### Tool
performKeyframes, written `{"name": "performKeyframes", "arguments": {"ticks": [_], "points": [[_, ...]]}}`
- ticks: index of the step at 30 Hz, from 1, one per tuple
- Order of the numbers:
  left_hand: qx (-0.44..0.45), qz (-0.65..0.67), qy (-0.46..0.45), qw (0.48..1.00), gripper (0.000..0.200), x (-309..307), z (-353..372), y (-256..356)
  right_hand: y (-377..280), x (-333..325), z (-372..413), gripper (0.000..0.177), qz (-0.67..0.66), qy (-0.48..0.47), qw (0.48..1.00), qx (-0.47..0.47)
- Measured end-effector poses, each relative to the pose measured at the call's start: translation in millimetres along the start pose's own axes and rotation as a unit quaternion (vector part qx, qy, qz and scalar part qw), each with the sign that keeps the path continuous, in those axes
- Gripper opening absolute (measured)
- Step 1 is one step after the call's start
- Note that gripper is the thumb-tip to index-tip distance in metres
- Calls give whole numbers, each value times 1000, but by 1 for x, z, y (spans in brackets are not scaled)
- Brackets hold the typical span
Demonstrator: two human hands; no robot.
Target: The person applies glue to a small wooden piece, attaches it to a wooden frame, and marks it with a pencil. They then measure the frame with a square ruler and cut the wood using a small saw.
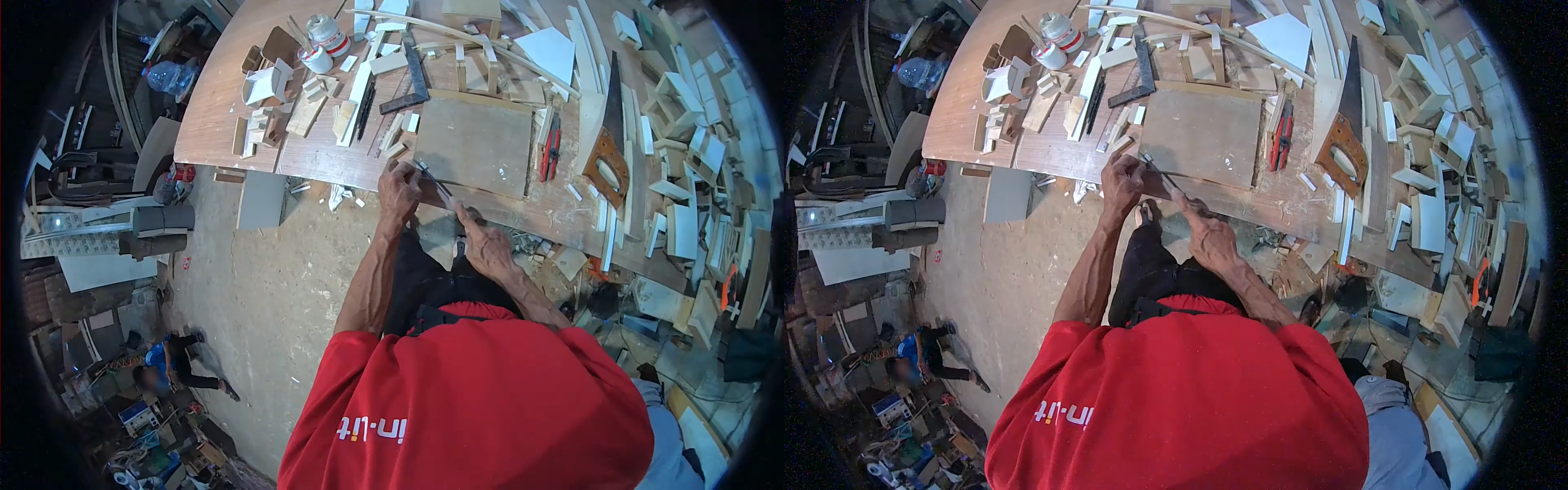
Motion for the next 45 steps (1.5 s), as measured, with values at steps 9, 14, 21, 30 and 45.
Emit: {"name": "performKeyframes", "arguments": {"ticks": [9, 14, 21, 30, 45], "points": [[2, -22, -1, 1000, 6, -1, -3, 2, 3, -2, -1, 78, -31, 72, 992, -97], [12, -13, -8, 1000, 8, -1, -2, 3, -13, -13, -6, 78, -83, 105, 979, -155], [-1, -7, -7, 1000, 9, 2, 1, -2, -1, -9, 4, 78, -15, 31, 999, -41], [-41, -12, 49, 998, 10, -1, 10, -4, -4, -28, 22, 71, 19, -3, 999, 30], [35, 80, 61, 994, 12, -14, 5, 25, 8, -86, -50, 23, 20, 193, 980, 49]]}}
Point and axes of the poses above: each hand's wrist, its own z-axis away from the middle knuckle, its own x-axis out of the palm, y = z × x, the point moved 7 cm from there along -z, towards the middle knuckle, and after that the axes turned 12 degrees about -z, right-handed, at the moved point
